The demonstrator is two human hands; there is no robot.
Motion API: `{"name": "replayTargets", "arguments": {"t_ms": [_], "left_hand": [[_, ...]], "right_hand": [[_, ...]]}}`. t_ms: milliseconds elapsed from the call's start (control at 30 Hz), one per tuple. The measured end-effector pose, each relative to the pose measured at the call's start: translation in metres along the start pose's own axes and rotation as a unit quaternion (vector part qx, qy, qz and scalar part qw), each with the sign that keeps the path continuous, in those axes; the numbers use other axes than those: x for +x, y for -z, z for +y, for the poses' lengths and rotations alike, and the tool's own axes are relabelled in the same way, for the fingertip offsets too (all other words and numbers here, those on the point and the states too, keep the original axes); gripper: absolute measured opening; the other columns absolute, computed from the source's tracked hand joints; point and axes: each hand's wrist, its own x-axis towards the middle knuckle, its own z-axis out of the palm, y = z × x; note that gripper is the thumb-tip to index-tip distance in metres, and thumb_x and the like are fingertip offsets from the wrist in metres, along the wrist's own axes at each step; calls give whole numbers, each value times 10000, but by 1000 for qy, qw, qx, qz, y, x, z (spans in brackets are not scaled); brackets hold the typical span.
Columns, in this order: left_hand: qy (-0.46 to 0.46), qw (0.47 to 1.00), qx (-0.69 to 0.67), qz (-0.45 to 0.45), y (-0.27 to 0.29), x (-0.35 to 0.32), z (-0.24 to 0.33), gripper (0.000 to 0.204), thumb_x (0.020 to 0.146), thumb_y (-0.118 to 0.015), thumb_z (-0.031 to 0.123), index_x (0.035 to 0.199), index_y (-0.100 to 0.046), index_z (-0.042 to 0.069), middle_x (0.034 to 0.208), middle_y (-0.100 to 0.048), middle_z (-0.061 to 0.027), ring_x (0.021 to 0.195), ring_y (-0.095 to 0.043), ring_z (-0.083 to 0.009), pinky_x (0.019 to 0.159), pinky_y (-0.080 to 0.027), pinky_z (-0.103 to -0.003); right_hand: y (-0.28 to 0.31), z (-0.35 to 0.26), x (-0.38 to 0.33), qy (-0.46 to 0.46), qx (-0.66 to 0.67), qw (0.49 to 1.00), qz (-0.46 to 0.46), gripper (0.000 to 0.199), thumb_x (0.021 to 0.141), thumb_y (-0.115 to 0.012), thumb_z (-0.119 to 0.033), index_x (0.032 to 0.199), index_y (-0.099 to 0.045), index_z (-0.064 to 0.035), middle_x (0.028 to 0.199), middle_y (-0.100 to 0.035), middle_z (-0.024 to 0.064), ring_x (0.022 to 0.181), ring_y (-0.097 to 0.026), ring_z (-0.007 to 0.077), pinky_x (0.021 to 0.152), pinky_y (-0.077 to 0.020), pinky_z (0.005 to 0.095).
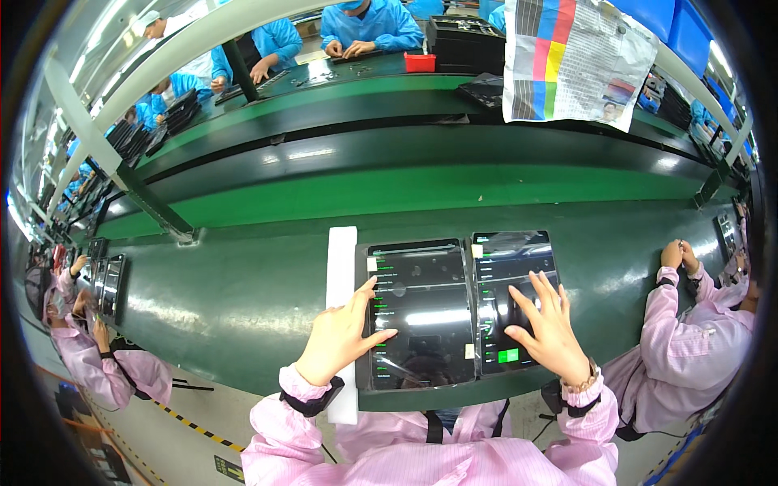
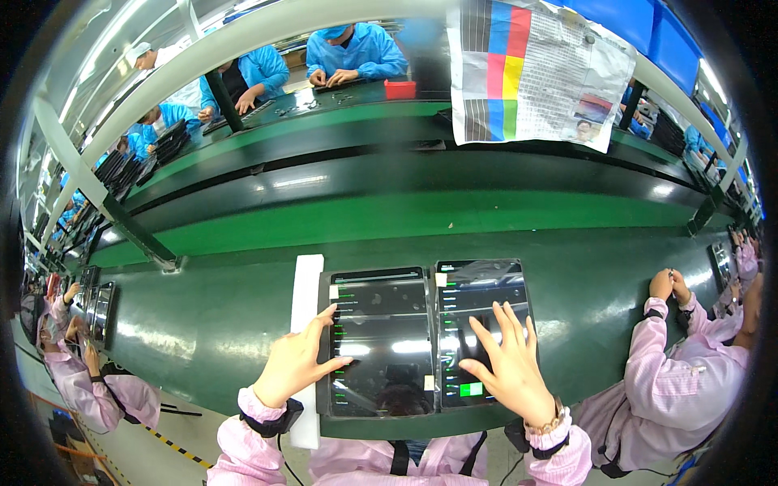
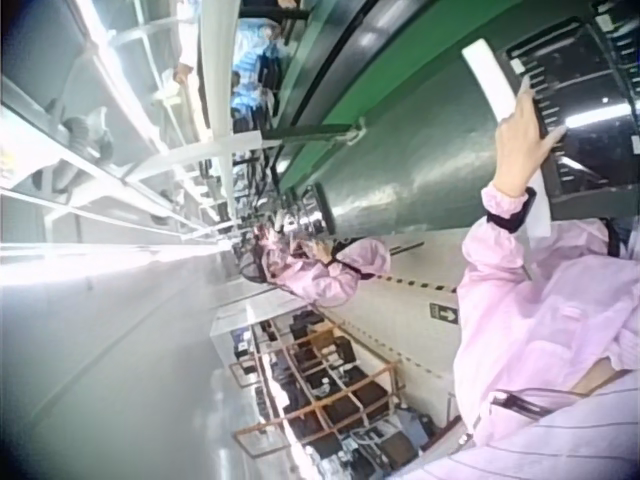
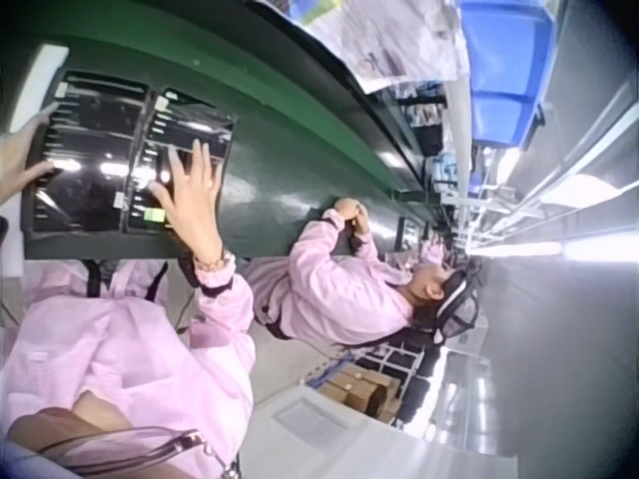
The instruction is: Inspecting and testing multiple tablet computers on a manufacturing assembly line.
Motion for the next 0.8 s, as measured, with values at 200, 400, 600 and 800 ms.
{"name": "replayTargets", "arguments": {"t_ms": [200, 400, 600, 800], "left_hand": [[30, 999, 7, -27, -2, 7, 0, 794, 756, -698, 412, 1330, -324, 9, 1019, -632, -149, 693, -652, -285, 608, -529, -338], [20, 1000, -9, 9, -2, 8, 0, 778, 768, -687, 407, 1324, -325, 0, 1044, -626, -164, 722, -651, -318, 619, -534, -362], [33, 994, -46, -90, 7, -26, 0, 789, 789, -674, 402, 1312, -298, -53, 1385, -306, -286, 1004, -545, -449, 871, -462, -447], [65, 951, -296, -66, -7, -79, 11, 747, 869, -591, 374, 1370, -215, -32, 1455, -93, -291, 1356, -186, -362, 1063, -286, -413]], "right_hand": [[1, -16, -17, -1, 40, 999, -24, 593, 832, -608, -388, 1323, -437, -102, 1419, -256, 236, 1355, -177, 372, 1070, -125, 538], [-1, -23, -21, 27, 103, 994, -3, 516, 827, -629, -320, 1248, -489, -56, 1388, -338, 203, 1202, -391, 341, 981, -305, 474], [-24, -17, -8, -8, 321, 947, -21, 323, 875, -588, -274, 728, -536, 9, 1290, -498, 195, 721, -620, 239, 664, -475, 316], [-37, -18, 5, -53, 339, 933, -108, 344, 898, -548, -329, 772, -610, -15, 1156, -571, 263, 755, -647, 166, 626, -478, 306]]}}
